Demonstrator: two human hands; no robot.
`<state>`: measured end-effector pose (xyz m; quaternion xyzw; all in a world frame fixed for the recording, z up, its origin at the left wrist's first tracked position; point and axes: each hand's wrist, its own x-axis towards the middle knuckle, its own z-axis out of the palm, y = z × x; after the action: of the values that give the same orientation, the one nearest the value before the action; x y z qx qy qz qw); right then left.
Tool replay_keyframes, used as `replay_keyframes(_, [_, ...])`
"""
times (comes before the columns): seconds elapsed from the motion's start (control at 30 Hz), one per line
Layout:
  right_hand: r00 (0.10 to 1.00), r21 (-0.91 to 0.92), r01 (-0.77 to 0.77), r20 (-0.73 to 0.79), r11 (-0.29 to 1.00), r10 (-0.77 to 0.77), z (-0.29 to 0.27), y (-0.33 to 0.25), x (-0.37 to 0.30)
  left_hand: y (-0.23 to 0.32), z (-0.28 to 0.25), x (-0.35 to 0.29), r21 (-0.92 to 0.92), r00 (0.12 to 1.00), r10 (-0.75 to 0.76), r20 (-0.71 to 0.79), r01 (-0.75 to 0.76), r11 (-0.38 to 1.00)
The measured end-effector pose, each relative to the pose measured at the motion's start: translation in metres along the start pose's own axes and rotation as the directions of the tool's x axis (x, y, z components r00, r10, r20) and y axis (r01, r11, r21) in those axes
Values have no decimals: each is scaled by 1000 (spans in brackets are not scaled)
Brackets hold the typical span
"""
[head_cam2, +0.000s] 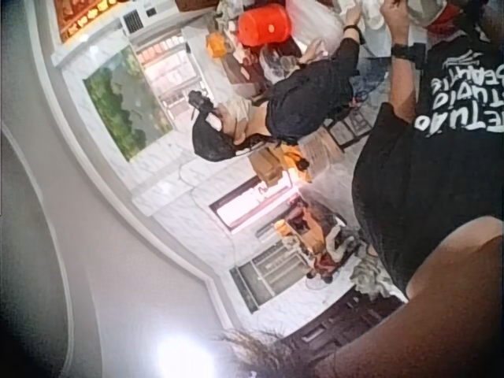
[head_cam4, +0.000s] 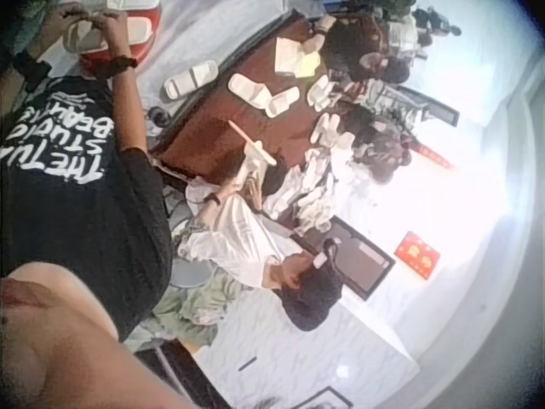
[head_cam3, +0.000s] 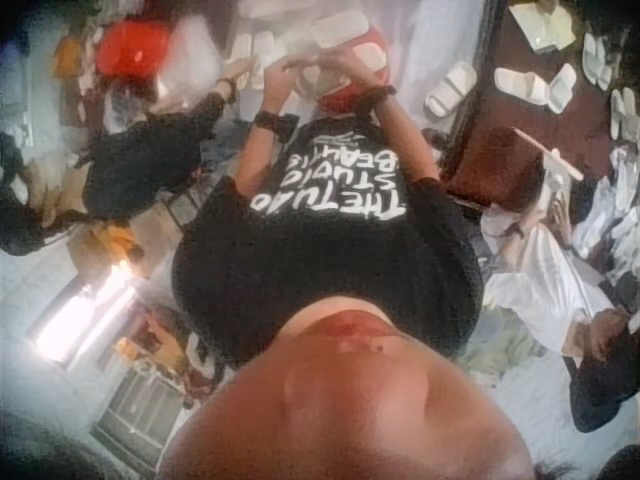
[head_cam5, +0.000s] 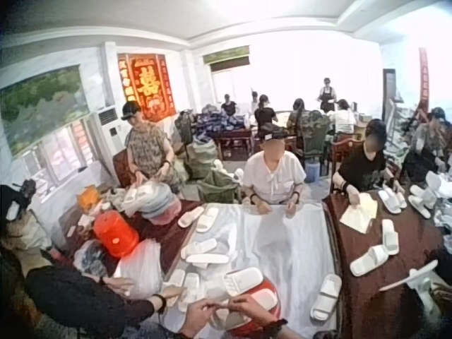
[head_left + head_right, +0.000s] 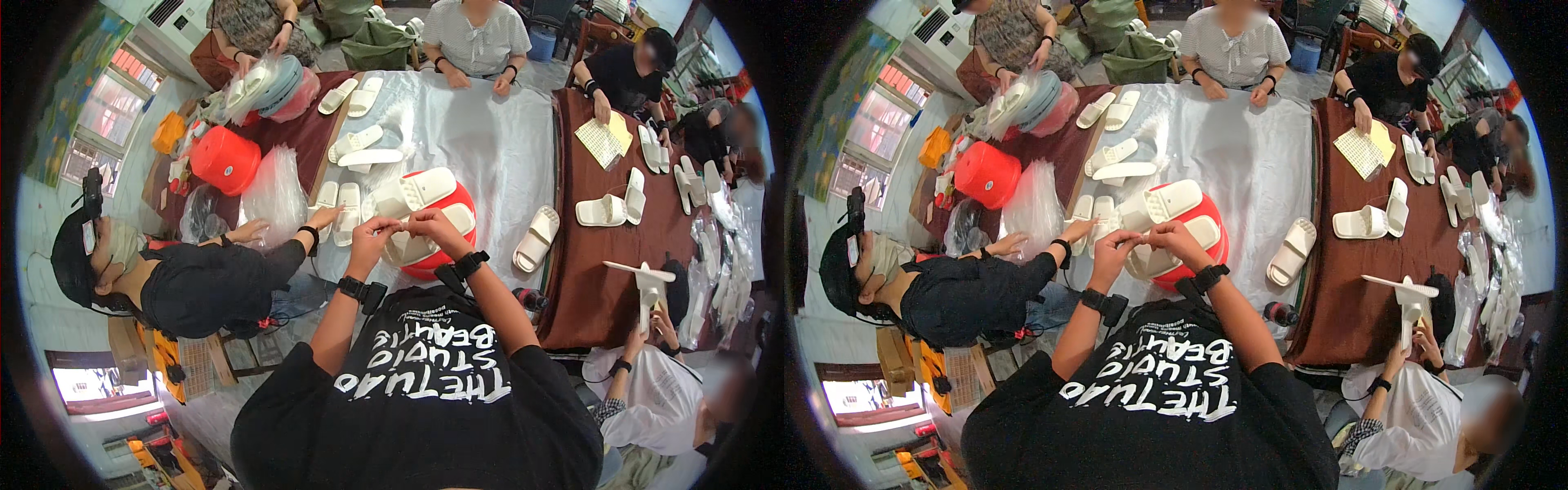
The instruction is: Assembling white sandals by manually attaching straps to soles.
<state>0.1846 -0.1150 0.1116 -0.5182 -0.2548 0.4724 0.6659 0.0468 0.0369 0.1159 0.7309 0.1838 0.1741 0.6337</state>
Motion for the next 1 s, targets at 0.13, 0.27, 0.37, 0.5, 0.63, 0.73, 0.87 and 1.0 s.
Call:
replay_keyframes(0.13, [1000, -21, -12, 2, 1000, 12, 0, -2, -1, 4, 1, -1, 3, 1000, -14, 14, 14, 1000])
replay_keyframes(0.27, [1000, -63, -11, -9, 998, 10, 2, -3, 0, 3, 0, -1, 1, 1000, -14, 15, 14, 1000])
replay_keyframes(0.37, [1000, -86, -19, -13, 996, 18, 1, -4, -1, 5, 1, 1, 30, 1000, -19, 17, 19, 999])
replay_keyframes(0.5, [1000, -97, -23, -11, 995, 22, -1, -2, 1, 6, 1, 2, 16, 999, -36, 28, 35, 999])
replay_keyframes(0.63, [1000, -73, -23, -19, 997, 21, -3, 0, 2, 4, 3, 4, -24, 997, -73, 36, 74, 997])
replay_keyframes(0.73, [1000, -89, -28, -17, 996, 27, -2, -3, 4, 4, 2, 5, -53, 995, -88, 42, 90, 995])
replay_keyframes(0.87, [996, -103, -86, -14, 991, 86, -6, -3, 4, 4, 1, 7, -65, 990, -120, 68, 124, 990])
replay_keyframes(1.0, [994, -46, -106, 9, 993, 106, -7, -6, 4, 12, 2, 9, -35, 988, -111, 103, 116, 993])
